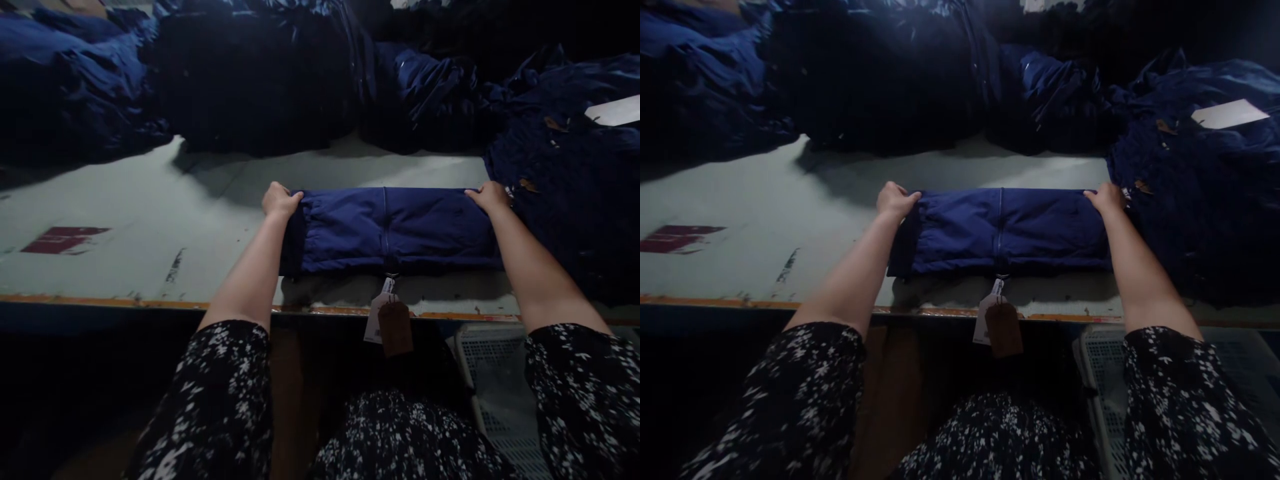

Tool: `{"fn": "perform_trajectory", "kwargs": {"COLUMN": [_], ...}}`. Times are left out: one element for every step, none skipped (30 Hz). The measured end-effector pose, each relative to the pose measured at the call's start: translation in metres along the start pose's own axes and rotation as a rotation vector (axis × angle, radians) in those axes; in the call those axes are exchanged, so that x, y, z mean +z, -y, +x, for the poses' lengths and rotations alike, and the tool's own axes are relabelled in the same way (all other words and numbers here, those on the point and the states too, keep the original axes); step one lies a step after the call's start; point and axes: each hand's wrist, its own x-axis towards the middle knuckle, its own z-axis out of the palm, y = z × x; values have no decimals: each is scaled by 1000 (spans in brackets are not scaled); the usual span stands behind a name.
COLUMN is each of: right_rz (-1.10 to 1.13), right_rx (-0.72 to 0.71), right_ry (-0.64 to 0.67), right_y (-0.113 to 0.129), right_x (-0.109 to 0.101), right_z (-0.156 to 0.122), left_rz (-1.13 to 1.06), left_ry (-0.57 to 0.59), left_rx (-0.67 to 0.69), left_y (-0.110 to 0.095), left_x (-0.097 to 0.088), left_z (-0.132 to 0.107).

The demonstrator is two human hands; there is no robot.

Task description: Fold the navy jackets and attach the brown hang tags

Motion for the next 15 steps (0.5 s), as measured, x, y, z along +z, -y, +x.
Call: {"fn": "perform_trajectory", "kwargs": {"right_rz": [-50, -82, -89, -88, -89, -100, -122, -152, -185, -210, -225, -229, -225, -216, -208], "right_rx": [0, -51, -144, -259, -376, -476, -549, -592, -610, -611, -604, -596, -592, -591, -591], "right_ry": [-12, -28, -40, -42, -29, -4, 31, 72, 111, 144, 171, 189, 199, 204, 207], "right_y": [0, 1, 3, 5, 7, 8, 10, 10, 9, 7, 4, 0, -4, -7, -10], "right_x": [-3, -6, -10, -13, -15, -16, -16, -15, -12, -9, -5, 0, 4, 7, 10], "right_z": [-4, -9, -17, -26, -37, -51, -65, -79, -93, -105, -115, -122, -127, -129, -130], "left_rz": [67, 123, 164, 186, 205, 229, 259, 293, 322, 344, 359, 367, 373, 378, 386], "left_ry": [-49, -83, -91, -64, -13, 50, 114, 173, 225, 265, 292, 305, 308, 305, 303], "left_rx": [32, 88, 168, 263, 348, 408, 440, 445, 435, 418, 402, 392, 387, 386, 386], "left_y": [-2, -5, -8, -11, -14, -16, -17, -16, -15, -13, -10, -7, -4, -2, 0], "left_x": [-1, -1, -1, 0, 2, 5, 8, 11, 14, 17, 19, 21, 22, 23, 24], "left_z": [-4, -11, -18, -28, -39, -51, -63, -74, -85, -94, -102, -107, -110, -112, -112]}}
